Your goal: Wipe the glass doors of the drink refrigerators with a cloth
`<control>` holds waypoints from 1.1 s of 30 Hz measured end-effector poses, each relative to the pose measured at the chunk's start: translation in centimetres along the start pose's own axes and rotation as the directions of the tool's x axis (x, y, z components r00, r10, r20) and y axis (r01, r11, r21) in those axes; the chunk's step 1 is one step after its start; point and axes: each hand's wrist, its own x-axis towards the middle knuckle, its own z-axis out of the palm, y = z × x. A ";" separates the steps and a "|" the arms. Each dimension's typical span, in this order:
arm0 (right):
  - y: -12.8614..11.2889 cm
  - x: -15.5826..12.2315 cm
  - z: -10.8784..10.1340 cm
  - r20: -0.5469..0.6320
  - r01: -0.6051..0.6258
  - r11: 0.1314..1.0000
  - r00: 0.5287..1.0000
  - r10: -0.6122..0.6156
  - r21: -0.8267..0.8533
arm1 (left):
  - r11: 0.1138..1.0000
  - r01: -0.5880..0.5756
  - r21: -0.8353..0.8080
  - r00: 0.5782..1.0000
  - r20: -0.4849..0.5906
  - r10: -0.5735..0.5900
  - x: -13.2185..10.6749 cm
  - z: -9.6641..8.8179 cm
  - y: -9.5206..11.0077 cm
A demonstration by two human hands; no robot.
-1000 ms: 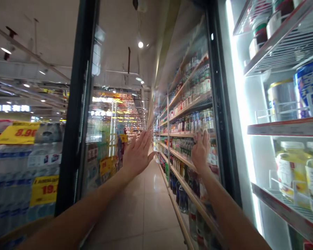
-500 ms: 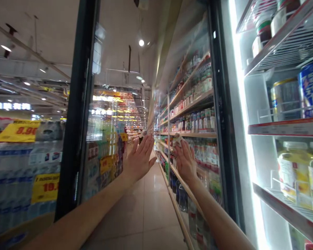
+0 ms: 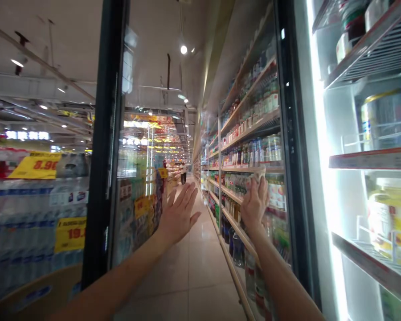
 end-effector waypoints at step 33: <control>-0.6 -7.8 -1.6 -0.004 0.084 0.991 0.996 -0.084 -0.102 | 0.996 0.090 -0.019 0.996 -0.016 -0.090 -7.3 -0.3 0.7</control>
